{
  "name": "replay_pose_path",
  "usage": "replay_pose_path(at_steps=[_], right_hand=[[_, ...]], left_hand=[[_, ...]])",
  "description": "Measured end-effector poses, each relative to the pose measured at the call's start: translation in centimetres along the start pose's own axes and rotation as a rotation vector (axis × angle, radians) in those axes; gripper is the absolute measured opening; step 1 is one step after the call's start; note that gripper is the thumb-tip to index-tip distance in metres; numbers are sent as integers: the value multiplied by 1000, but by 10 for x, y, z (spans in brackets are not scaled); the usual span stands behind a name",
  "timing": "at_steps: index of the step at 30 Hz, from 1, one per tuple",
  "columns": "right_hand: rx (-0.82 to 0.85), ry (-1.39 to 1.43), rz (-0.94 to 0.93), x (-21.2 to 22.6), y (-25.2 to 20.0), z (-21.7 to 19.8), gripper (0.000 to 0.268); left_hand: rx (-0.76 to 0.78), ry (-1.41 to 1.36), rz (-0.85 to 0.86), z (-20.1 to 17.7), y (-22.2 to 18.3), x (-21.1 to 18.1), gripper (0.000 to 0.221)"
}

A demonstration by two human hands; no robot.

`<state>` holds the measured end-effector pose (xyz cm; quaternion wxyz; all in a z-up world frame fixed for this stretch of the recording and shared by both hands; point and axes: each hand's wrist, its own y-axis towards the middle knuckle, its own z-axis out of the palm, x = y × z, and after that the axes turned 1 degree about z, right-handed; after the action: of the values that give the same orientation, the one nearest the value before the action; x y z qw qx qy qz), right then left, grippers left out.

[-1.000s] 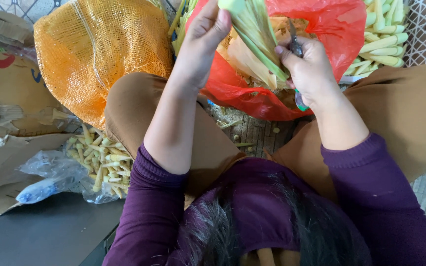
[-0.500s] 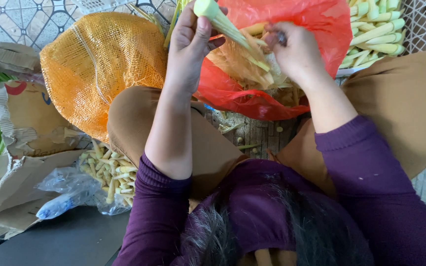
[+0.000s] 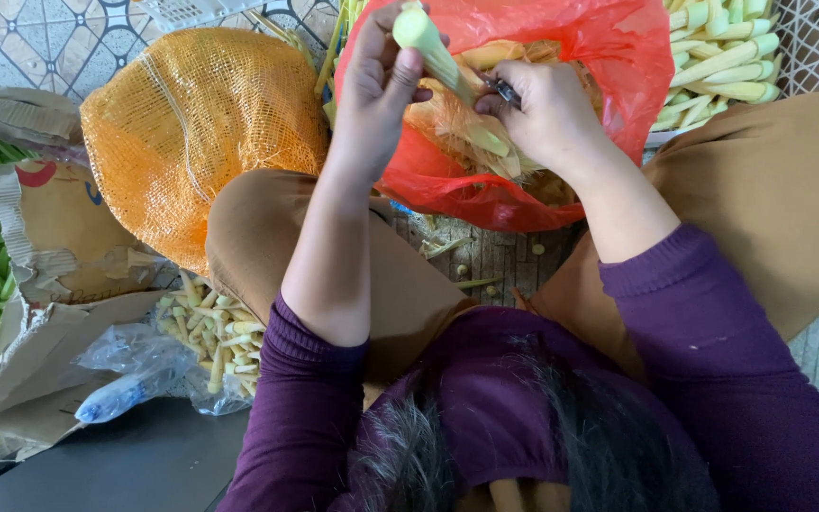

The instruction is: Peeling the husks off baby corn using a small knife

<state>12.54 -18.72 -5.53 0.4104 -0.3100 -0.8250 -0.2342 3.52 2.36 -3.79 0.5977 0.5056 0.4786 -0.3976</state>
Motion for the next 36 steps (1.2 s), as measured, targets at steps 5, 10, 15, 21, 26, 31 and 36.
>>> replay_pose_path(at_steps=[5,10,15,21,26,31,36], right_hand=[[-80,-197,-114,-1,-1,0,15],[-83,617,304,33,-5,-29,9],[173,-67,320,44,-4,-49,17],[104,246,390,35,1,-35,41],[137,589,422,39,2,-24,46],[340,786,547,44,4,-22,48],[270,728,574,35,7,-16,20]], left_hand=[[-66,244,-5,19,0,9,28],[-137,389,-83,17,2,24,28],[-184,-37,-208,-3,3,5,31],[-201,-505,-238,0,1,8,42],[-6,-593,-215,2,0,-2,45],[16,-692,-68,-5,3,14,35],[2,-453,-123,-10,2,12,40]])
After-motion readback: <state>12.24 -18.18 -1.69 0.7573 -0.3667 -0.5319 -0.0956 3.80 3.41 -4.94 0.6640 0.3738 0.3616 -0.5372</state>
